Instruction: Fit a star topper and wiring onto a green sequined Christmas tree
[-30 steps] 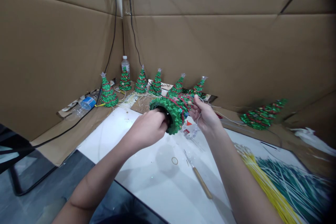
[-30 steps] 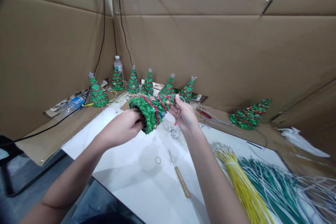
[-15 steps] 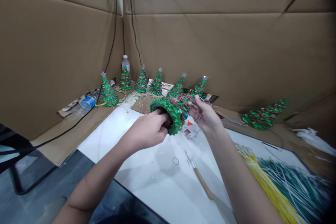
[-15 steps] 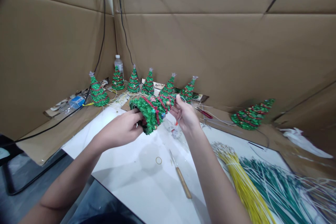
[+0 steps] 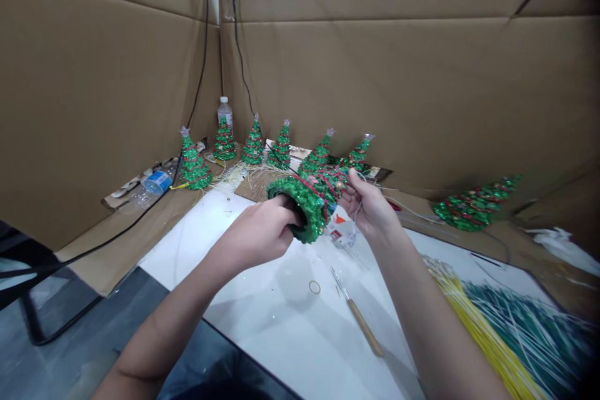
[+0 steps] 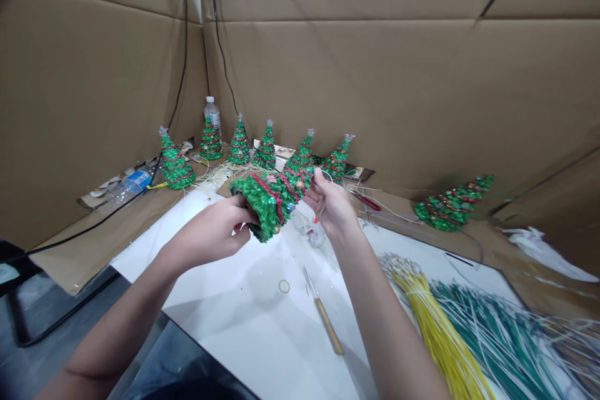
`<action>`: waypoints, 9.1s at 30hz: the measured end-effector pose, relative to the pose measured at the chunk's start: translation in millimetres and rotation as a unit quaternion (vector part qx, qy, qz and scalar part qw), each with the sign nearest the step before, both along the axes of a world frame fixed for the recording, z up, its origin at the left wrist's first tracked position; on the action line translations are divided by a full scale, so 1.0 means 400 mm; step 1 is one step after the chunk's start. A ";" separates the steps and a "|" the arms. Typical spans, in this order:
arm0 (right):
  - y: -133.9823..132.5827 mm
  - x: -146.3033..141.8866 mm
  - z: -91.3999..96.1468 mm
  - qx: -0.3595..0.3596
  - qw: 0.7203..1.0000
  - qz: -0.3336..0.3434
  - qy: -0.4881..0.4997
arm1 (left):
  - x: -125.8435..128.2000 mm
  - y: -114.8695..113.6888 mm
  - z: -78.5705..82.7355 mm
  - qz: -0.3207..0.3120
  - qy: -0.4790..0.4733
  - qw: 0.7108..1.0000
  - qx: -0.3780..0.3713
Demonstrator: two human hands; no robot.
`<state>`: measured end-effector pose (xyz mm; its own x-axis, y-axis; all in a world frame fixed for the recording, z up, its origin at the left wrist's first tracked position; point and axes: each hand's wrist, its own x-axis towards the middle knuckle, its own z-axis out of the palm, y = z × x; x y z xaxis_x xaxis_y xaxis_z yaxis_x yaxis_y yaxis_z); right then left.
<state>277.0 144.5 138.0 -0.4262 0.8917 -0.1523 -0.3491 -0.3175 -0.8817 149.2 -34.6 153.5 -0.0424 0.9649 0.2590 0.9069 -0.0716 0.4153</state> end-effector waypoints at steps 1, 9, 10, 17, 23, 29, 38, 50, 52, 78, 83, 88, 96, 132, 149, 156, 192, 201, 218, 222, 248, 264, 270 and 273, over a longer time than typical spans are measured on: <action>0.000 0.000 -0.001 0.001 1.000 0.001 0.000 | -0.002 0.000 -0.001 -0.006 -0.004 1.000 0.002; 0.002 0.000 -0.005 0.009 1.000 0.006 0.006 | -0.013 -0.001 -0.007 -0.038 -0.044 0.998 0.033; 0.003 0.000 -0.005 0.010 1.000 0.007 0.006 | -0.013 -0.002 -0.008 -0.040 -0.050 0.997 0.039; 0.004 -0.001 -0.007 0.015 1.000 0.014 0.007 | -0.013 0.000 -0.025 -0.039 -0.085 0.989 0.115; 0.008 0.002 -0.011 0.028 0.999 0.014 0.008 | -0.021 -0.001 -0.048 -0.034 -0.095 0.976 0.195; 0.015 0.007 -0.010 0.042 0.999 0.021 0.008 | -0.029 -0.017 -0.063 -0.051 -0.085 0.970 0.224; 0.030 0.017 -0.023 0.082 0.995 0.048 -0.009 | -0.076 -0.070 -0.084 -0.066 -0.097 0.972 0.202; -0.024 -0.001 -0.023 0.194 0.976 0.066 -0.072 | -0.162 -0.141 -0.174 -0.037 -0.150 0.987 0.044; -0.030 -0.004 -0.027 0.219 0.970 0.059 -0.083 | -0.175 -0.146 -0.190 -0.029 -0.157 0.987 0.011; -0.070 0.005 0.001 0.415 0.845 0.168 -0.292 | -0.265 -0.157 -0.239 0.040 -0.150 0.977 -0.145; -0.070 0.004 -0.011 0.447 0.821 0.170 -0.311 | -0.257 -0.144 -0.246 0.043 -0.145 0.978 -0.143; -0.072 0.001 -0.013 0.456 0.811 0.183 -0.317 | -0.256 -0.143 -0.255 0.048 -0.151 0.976 -0.149; -0.098 -0.004 -0.007 0.455 0.802 0.212 -0.324 | -0.255 -0.153 -0.257 0.052 -0.162 0.974 -0.147; -0.145 -0.037 0.097 0.743 0.578 0.136 -0.308 | -0.244 -0.193 -0.271 0.053 -0.165 0.975 -0.141; -0.126 -0.034 0.081 0.753 0.587 0.160 -0.252 | -0.271 -0.206 -0.268 0.066 -0.148 0.974 -0.157; -0.129 -0.039 0.071 0.741 0.609 0.140 -0.245 | -0.299 -0.185 -0.253 0.064 -0.132 0.979 -0.139; -0.139 0.062 0.064 0.623 0.709 0.089 -0.318 | -0.171 0.077 0.109 -0.185 -0.048 0.982 0.011; 0.042 0.205 -0.081 0.535 0.609 0.101 -0.577 | -0.171 0.100 0.106 -0.197 -0.042 0.979 0.015; 0.196 0.184 -0.275 0.587 0.613 0.168 -0.501 | -0.180 0.092 0.098 -0.197 0.016 0.980 0.015; 0.175 0.187 -0.239 0.592 0.668 0.082 -0.444 | -0.183 0.092 0.096 -0.194 0.011 0.981 0.007; -0.083 0.202 0.030 0.523 0.782 -0.259 -0.218 | -0.198 0.079 0.049 -0.166 0.040 0.985 -0.028; -0.140 0.271 0.077 0.648 0.677 -0.197 -0.289 | -0.194 0.081 0.055 -0.166 0.056 0.985 0.003; -0.205 0.240 0.079 0.667 0.635 -0.300 -0.249 | -0.202 0.079 0.048 -0.159 0.053 0.986 -0.017; -0.227 0.250 0.092 0.673 0.626 -0.305 -0.250 | -0.201 0.079 0.049 -0.152 0.056 0.987 -0.018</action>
<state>377.0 53.8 174.9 -0.1431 0.3303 0.9330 0.3824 0.8879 -0.2558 68.9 -2.9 173.1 0.2779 0.9371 0.2111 0.8857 -0.3351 0.3213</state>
